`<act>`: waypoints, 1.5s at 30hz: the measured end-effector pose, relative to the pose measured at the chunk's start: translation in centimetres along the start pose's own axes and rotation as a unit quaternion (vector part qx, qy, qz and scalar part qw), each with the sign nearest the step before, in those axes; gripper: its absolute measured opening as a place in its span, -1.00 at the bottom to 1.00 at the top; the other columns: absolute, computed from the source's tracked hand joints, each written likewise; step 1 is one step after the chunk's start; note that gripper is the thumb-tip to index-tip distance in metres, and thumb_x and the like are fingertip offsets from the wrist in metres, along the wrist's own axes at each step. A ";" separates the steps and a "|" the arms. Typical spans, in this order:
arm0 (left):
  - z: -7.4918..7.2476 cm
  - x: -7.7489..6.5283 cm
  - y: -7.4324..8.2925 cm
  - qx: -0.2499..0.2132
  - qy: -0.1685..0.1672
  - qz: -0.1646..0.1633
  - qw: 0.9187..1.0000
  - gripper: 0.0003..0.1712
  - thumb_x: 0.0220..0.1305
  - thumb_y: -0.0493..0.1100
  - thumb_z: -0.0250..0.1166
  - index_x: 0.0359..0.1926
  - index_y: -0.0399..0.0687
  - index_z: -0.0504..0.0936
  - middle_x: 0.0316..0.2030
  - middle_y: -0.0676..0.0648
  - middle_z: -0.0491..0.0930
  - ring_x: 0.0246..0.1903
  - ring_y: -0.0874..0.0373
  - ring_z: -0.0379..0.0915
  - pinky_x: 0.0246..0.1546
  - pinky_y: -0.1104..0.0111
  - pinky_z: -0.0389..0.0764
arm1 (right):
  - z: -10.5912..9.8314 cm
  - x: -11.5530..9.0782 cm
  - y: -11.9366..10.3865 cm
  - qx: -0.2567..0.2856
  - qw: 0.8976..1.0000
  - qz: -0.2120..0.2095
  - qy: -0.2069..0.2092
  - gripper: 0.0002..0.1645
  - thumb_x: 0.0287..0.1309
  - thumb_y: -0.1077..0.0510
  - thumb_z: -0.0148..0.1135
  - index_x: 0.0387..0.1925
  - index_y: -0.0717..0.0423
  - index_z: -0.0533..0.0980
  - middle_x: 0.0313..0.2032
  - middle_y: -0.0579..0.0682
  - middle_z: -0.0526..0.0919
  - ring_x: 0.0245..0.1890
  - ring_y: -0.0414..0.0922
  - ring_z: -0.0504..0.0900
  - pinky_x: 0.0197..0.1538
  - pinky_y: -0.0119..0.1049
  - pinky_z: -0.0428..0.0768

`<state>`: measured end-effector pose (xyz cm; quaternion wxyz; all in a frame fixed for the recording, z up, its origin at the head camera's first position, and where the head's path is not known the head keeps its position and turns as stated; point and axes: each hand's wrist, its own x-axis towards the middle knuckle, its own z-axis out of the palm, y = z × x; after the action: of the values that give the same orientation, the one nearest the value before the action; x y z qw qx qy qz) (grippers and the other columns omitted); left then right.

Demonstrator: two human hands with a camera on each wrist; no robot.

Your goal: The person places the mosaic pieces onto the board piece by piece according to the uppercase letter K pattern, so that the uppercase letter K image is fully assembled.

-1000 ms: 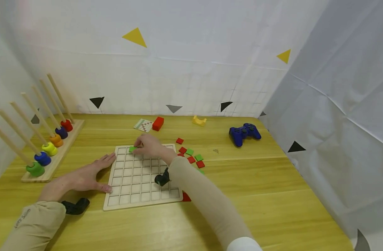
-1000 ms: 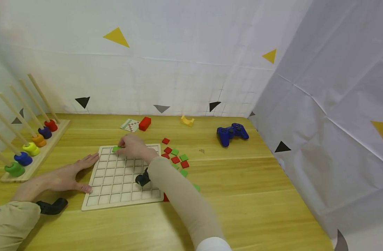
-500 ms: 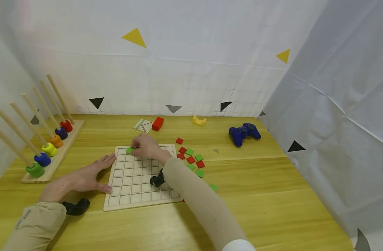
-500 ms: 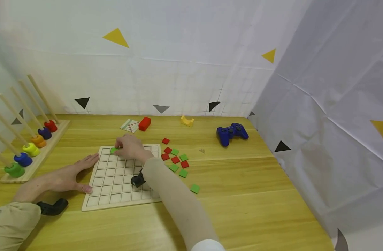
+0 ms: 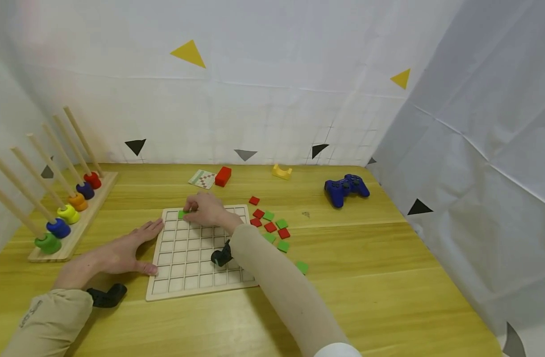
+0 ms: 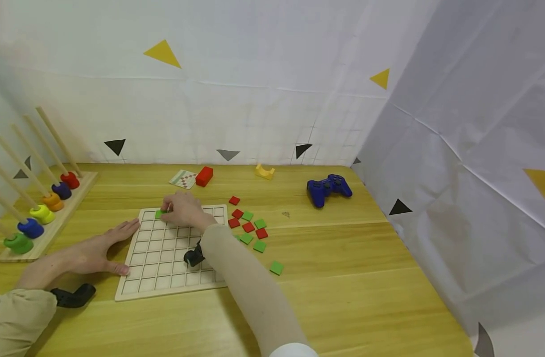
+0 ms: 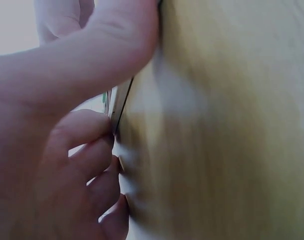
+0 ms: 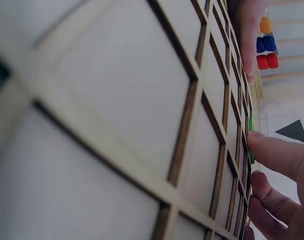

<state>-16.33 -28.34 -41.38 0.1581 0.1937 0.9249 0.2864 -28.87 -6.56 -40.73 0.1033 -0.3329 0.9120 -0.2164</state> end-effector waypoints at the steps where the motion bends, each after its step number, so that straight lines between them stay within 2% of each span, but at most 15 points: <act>1: 0.0 0.0 0.0 0.000 0.000 0.000 1.000 0.34 -0.01 0.23 0.51 0.54 -0.35 -0.02 0.53 -0.43 -0.16 0.47 -0.51 -0.32 0.33 -0.42 -0.13 | 0.0 0.0 0.0 0.002 1.000 0.000 -0.001 -0.82 0.31 -0.06 0.29 -0.12 -0.14 0.63 -0.18 -0.19 0.65 -0.10 -0.23 0.50 -0.16 -0.39 0.44; 8: 0.0 0.0 -0.2 -0.008 0.001 0.002 1.000 0.33 0.00 0.22 0.51 0.54 -0.34 -0.03 0.54 -0.42 -0.17 0.47 -0.51 -0.34 0.33 -0.43 -0.15 | 0.2 0.1 0.2 0.007 1.000 0.007 -0.002 -0.82 0.28 -0.04 0.32 -0.10 -0.16 0.63 -0.14 -0.20 0.63 -0.09 -0.25 0.47 -0.11 -0.40 0.44; 12: 0.0 -0.1 -0.2 -0.010 -0.001 -0.001 1.000 0.33 0.01 0.23 0.50 0.55 -0.32 -0.03 0.54 -0.42 -0.17 0.47 -0.52 -0.34 0.32 -0.44 -0.15 | -0.1 -0.1 0.2 0.026 0.999 0.007 -0.017 -0.71 0.30 -0.02 0.31 0.03 -0.15 0.61 -0.05 -0.15 0.63 -0.03 -0.23 0.52 -0.04 -0.39 0.50; 17: -0.1 -0.2 -0.2 -0.017 0.001 0.003 1.000 0.33 0.01 0.22 0.51 0.55 -0.32 -0.04 0.54 -0.42 -0.19 0.47 -0.52 -0.36 0.32 -0.44 -0.18 | -1.9 -1.5 0.0 0.060 0.997 -0.002 -0.043 -0.47 0.33 -0.02 0.28 0.30 -0.09 0.48 0.19 -0.02 0.57 0.19 -0.10 0.52 0.16 -0.25 0.55; 21: 0.0 -0.1 -0.3 -0.021 0.004 0.006 1.000 0.33 0.01 0.20 0.51 0.55 -0.33 -0.04 0.54 -0.41 -0.19 0.47 -0.51 -0.38 0.32 -0.44 -0.20 | -3.9 -3.1 0.4 0.068 0.996 -0.023 -0.054 -0.35 0.34 -0.02 0.27 0.40 0.01 0.38 0.30 0.05 0.49 0.31 -0.01 0.44 0.29 -0.15 0.47; 25: 0.0 -0.1 -0.3 -0.021 0.003 0.003 1.000 0.34 0.00 0.21 0.52 0.54 -0.33 -0.03 0.54 -0.41 -0.19 0.48 -0.51 -0.37 0.33 -0.43 -0.18 | -5.5 -4.8 1.5 0.061 0.997 -0.027 -0.050 -0.33 0.34 -0.05 0.27 0.40 0.04 0.37 0.32 0.05 0.46 0.36 0.02 0.39 0.35 -0.12 0.42; 29: 0.1 0.0 -0.3 -0.020 0.001 -0.001 1.000 0.34 -0.01 0.22 0.52 0.54 -0.33 -0.03 0.54 -0.42 -0.18 0.48 -0.50 -0.36 0.33 -0.42 -0.17 | -6.4 -6.6 3.1 0.048 0.998 -0.028 -0.020 -0.39 0.34 -0.04 0.28 0.33 0.06 0.44 0.27 0.08 0.52 0.31 0.05 0.44 0.33 -0.09 0.43; 37: 0.0 -0.1 -0.3 -0.019 -0.004 -0.009 1.000 0.34 0.00 0.22 0.51 0.55 -0.32 -0.04 0.54 -0.42 -0.19 0.47 -0.52 -0.35 0.33 -0.42 -0.16 | -8.1 -10.3 6.7 0.106 0.994 -0.033 0.012 -0.47 0.33 0.05 0.29 0.27 0.14 0.49 0.24 0.12 0.53 0.28 0.13 0.44 0.32 0.04 0.45; 41: 0.0 -0.1 -0.1 -0.015 -0.005 -0.015 1.000 0.34 0.00 0.23 0.50 0.55 -0.30 -0.05 0.54 -0.43 -0.20 0.46 -0.54 -0.33 0.33 -0.42 -0.15 | -9.0 -12.0 8.4 0.106 0.994 -0.021 0.025 -0.49 0.33 0.07 0.30 0.23 0.16 0.51 0.21 0.15 0.55 0.23 0.13 0.47 0.30 0.04 0.46; 45: 0.0 -0.1 -0.1 -0.015 -0.005 -0.015 1.000 0.34 0.01 0.23 0.50 0.55 -0.31 -0.04 0.53 -0.44 -0.20 0.45 -0.55 -0.33 0.33 -0.43 -0.15 | -9.8 -13.4 10.1 0.118 0.993 -0.009 0.023 -0.51 0.33 0.09 0.29 0.21 0.23 0.52 0.19 0.23 0.55 0.22 0.18 0.46 0.31 0.13 0.43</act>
<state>-16.29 -28.47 -41.41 0.1699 0.1788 0.9226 0.2966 -27.65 12.31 -36.20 0.1192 -0.3219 0.8790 -0.3308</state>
